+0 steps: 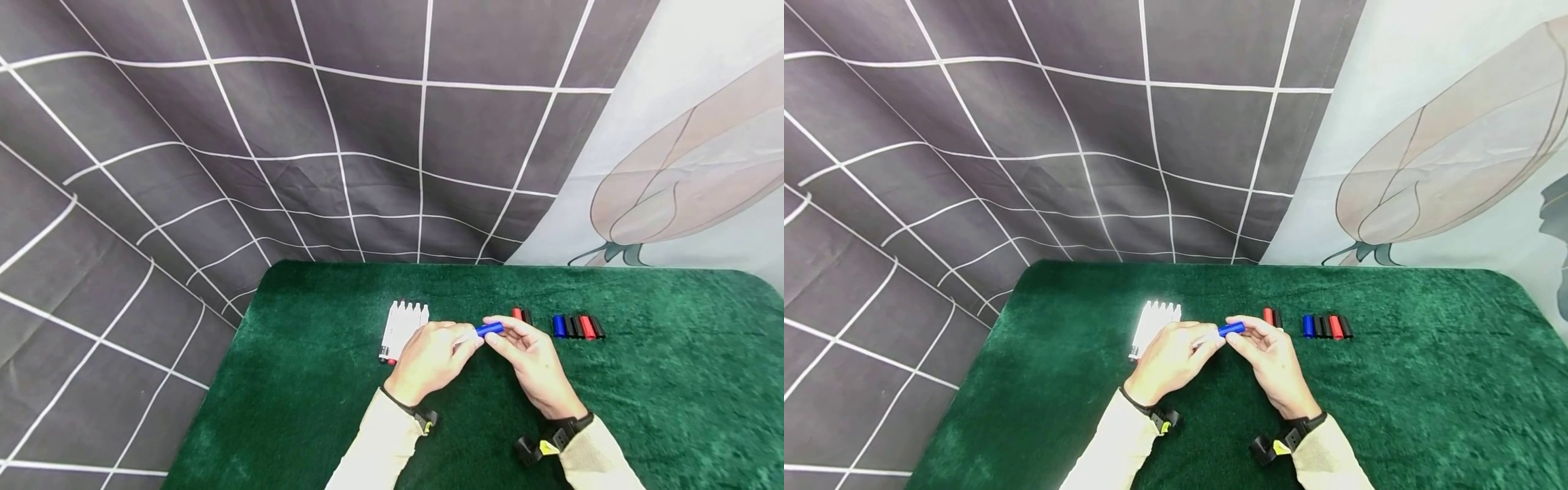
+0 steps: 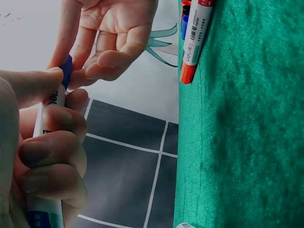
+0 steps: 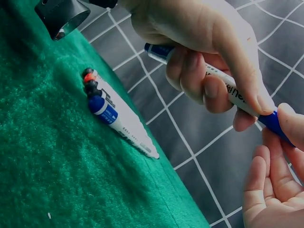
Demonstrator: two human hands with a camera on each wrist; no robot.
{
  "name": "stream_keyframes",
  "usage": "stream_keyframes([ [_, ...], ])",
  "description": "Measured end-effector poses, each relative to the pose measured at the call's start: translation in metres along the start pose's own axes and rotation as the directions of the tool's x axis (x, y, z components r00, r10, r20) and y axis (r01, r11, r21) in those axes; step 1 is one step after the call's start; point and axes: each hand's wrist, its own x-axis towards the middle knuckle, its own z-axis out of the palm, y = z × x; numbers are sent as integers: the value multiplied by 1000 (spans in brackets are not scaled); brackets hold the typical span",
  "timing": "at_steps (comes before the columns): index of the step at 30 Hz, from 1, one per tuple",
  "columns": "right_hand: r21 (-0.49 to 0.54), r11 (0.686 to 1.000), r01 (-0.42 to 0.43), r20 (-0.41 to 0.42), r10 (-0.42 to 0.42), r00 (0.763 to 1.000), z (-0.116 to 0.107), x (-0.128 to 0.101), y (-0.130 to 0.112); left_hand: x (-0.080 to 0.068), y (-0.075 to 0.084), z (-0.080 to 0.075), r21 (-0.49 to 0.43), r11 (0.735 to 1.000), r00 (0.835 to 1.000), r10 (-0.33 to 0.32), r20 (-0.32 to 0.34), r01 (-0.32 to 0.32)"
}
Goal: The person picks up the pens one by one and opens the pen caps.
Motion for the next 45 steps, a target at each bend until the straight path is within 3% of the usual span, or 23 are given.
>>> stream_keyframes([
  [12,15,1000,-17,-39,18,999,-3,1,-5,1,-2,0,14,1000,1000,-6,22,6],
  [22,40,998,56,-67,-53,996,-7,3,-7,-1,-4,-3,65,996,998,-59,39,56],
  [29,-113,992,61,-131,-76,988,-11,4,-9,0,-6,-8,116,985,990,-131,49,125],
  [33,-244,968,64,-153,-103,983,-15,4,-11,0,-10,-11,136,979,988,-154,1,152],
  [37,-417,909,20,-194,-110,975,-20,3,-14,-1,-14,-14,146,966,976,-203,-81,213],
  [40,-466,884,-38,-244,-87,966,-23,3,-17,-1,-16,-15,157,949,957,-255,-135,275],
  [45,-445,893,-66,-325,-93,941,-27,5,-18,-4,-18,-18,142,911,909,-352,-222,388],
])
